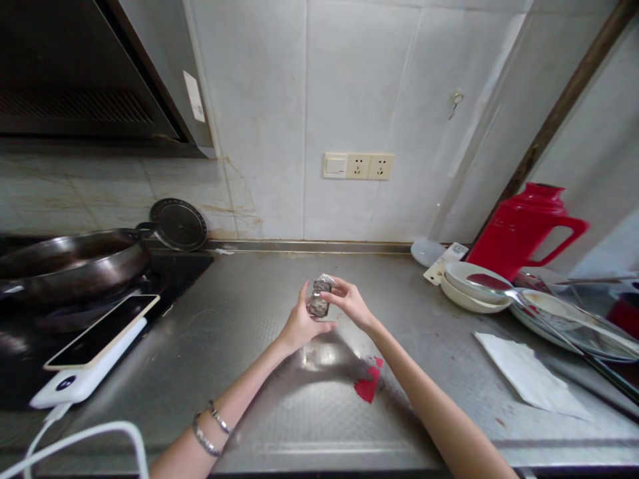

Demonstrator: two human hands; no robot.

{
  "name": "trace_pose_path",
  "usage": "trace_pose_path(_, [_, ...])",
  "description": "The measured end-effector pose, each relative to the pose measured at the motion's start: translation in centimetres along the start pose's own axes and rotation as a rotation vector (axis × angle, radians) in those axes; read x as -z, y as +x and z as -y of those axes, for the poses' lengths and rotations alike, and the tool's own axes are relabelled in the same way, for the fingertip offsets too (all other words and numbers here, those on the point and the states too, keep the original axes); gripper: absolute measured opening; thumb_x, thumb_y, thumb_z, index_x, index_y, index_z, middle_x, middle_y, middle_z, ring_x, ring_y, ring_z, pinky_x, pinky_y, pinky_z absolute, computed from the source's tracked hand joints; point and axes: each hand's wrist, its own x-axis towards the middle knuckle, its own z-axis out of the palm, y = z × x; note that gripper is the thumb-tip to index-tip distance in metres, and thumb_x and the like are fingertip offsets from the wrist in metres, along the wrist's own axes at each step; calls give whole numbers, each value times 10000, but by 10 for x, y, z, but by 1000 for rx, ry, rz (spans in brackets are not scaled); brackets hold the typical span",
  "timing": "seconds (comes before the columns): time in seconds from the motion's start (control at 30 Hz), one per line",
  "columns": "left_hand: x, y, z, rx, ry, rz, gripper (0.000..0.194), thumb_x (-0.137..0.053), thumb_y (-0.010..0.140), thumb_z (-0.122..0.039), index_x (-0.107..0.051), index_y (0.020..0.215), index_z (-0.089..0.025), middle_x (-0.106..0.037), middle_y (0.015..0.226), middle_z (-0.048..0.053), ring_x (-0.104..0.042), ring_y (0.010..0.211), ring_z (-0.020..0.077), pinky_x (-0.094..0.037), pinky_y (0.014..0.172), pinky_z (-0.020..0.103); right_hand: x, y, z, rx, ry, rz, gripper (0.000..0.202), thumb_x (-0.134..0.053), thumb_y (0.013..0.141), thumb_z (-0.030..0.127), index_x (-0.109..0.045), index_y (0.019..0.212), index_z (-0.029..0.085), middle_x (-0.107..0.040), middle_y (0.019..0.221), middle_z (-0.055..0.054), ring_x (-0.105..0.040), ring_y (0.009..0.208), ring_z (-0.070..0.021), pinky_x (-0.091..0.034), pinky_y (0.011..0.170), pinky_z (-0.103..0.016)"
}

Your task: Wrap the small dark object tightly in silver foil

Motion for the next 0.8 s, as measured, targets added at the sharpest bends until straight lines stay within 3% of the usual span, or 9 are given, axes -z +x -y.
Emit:
trace_pose_path(0.1, [2,-2,-3,-112,131,24,1224,-866,483,-275,-114,1448,-232,-440,1372,172,-493,1205,307,-396,1011,478,3,1,0,-19,36,28,368,-699,723,415,-667,976,150,-703,937,-63,-648,868,-201,-519,780,-318])
trace_pose_path(0.2, [3,-4,-8,-215,219,-42,1081,-843,520,-252,-227,1409,-245,-395,1413,147,-402,1288,313,-310,1074,485,1,0,-1,-67,89,87,377,-683,739,446,-669,981,157,-698,906,-57,-640,826,-184,-516,749,-300])
trace_pose_path(0.3, [4,-5,-14,-216,242,-72,900,-807,576,-245,-327,1336,-233,-528,1282,122,-539,1145,277,-408,989,442,-2,-3,1,-98,66,106,408,-653,752,494,-670,986,161,-690,909,-59,-633,827,-181,-516,744,-294])
trace_pose_path(0.47, [2,-7,-18,-175,244,-58,813,-808,563,-256,-370,1247,-215,-621,1099,74,-631,922,216,-496,822,355,1,-1,-1,-142,-60,35,481,-509,810,579,-670,891,133,-661,837,-63,-617,720,-171,-508,603,-268])
trace_pose_path(0.6, [1,-7,-13,-156,284,-56,827,-811,552,-250,-368,1249,-205,-627,1074,63,-633,858,195,-502,781,332,5,5,-10,51,-312,-92,468,-501,819,545,-610,622,135,-560,595,-8,-534,602,-139,-442,560,-239])
trace_pose_path(0.7, [0,-6,-8,-163,297,-59,847,-812,543,-225,-370,1265,-202,-618,1099,77,-628,904,213,-492,823,355,4,4,-9,181,-390,-144,446,-451,871,494,-633,668,141,-564,593,-4,-519,601,-137,-416,573,-235])
trace_pose_path(0.8, [1,-4,-3,-203,298,-74,856,-810,535,-204,-378,1274,-220,-580,1181,93,-610,986,238,-475,875,387,0,0,-3,232,-410,-113,407,-433,899,453,-683,793,150,-627,668,-21,-573,685,-160,-434,624,-235])
